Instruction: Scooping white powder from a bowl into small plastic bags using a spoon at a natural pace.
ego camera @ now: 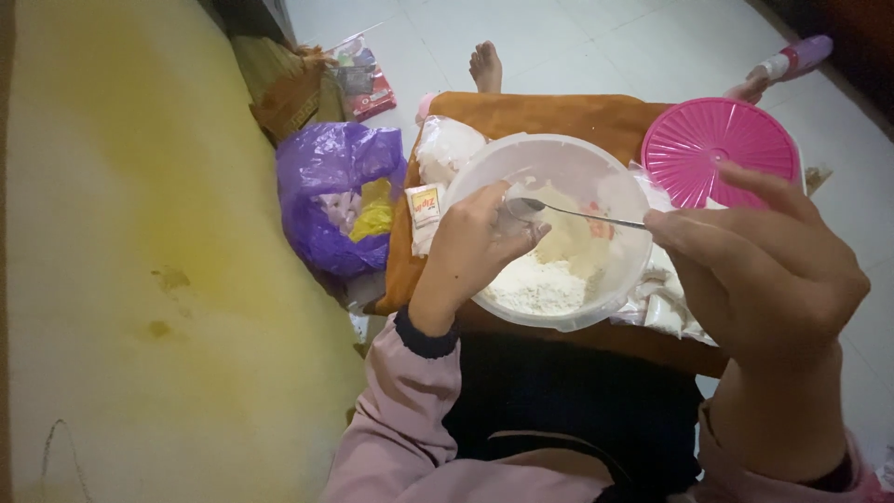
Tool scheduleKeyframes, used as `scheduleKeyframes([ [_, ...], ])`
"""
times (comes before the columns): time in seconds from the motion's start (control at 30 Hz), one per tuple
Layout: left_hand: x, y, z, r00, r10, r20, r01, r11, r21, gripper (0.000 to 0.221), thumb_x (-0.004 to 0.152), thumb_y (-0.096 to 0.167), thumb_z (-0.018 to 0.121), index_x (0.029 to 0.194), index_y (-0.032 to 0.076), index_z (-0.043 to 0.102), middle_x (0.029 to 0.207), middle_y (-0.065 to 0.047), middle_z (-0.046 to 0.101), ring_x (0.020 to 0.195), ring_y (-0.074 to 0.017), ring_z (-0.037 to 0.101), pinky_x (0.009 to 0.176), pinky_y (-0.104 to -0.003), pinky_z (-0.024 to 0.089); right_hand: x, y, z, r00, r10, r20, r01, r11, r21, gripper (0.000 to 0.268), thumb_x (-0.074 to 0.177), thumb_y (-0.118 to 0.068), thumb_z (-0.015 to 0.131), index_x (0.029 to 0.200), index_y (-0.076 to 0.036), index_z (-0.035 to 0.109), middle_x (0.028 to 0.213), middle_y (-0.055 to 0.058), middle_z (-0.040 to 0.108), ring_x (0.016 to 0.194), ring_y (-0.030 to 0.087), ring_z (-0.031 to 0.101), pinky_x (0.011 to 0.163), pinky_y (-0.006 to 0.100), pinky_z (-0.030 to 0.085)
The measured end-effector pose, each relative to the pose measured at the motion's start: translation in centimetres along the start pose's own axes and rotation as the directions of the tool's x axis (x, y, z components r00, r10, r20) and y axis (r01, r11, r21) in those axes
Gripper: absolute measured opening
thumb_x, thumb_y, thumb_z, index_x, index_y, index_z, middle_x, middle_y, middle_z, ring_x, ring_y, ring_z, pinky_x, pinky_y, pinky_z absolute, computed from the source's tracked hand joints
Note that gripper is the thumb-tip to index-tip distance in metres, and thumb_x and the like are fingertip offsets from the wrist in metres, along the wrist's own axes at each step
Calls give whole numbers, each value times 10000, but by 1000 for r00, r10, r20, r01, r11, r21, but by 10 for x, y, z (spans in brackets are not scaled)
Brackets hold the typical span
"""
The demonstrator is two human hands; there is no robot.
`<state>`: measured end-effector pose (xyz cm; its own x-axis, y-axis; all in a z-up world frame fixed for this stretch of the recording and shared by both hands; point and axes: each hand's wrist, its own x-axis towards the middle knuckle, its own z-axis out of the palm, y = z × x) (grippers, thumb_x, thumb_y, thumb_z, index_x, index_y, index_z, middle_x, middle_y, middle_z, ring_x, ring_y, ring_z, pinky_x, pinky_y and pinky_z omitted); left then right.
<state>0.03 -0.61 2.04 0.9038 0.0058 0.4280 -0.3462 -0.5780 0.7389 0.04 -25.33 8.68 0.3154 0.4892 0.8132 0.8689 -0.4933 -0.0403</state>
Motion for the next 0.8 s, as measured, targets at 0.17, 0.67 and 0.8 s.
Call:
scheduleKeyframes([
  [0.17, 1, 11, -5, 1000, -8, -8, 7, 999, -49, 457, 756, 191, 803, 1122, -46, 667, 852, -124, 684, 627, -189, 571, 643, -301, 521, -12, 8, -1, 999, -24, -23, 23, 999, -24, 155, 995, 104, 858, 876, 82, 762, 760, 180, 725, 658, 249, 623, 1079, 568, 586],
  [0.67, -5, -7, -2, 995, -55, -83, 30, 959, -280, 429, 967, 484, 591, 1025, 62, 646, 846, -144, 628, 835, -255, 668, 738, -396, 563, -22, 34, 106, 902, 385, 198, -378, 923, -72, 83, 976, -26, 776, 1011, -97, 799, 802, 89, 735, 744, 284, 722, 775, 381, 560],
  [0.8, -3, 1, -6, 993, -28, -111, -10, 945, -328, 453, 963, 491, 596, 1029, 45, 637, 847, -155, 620, 850, -282, 671, 762, -421, 564, -21, 32, 109, 852, 442, 278, -429, 896, -111, 61, 988, -48, 777, 1035, -67, 810, 779, 97, 734, 721, 243, 724, 722, 313, 556],
])
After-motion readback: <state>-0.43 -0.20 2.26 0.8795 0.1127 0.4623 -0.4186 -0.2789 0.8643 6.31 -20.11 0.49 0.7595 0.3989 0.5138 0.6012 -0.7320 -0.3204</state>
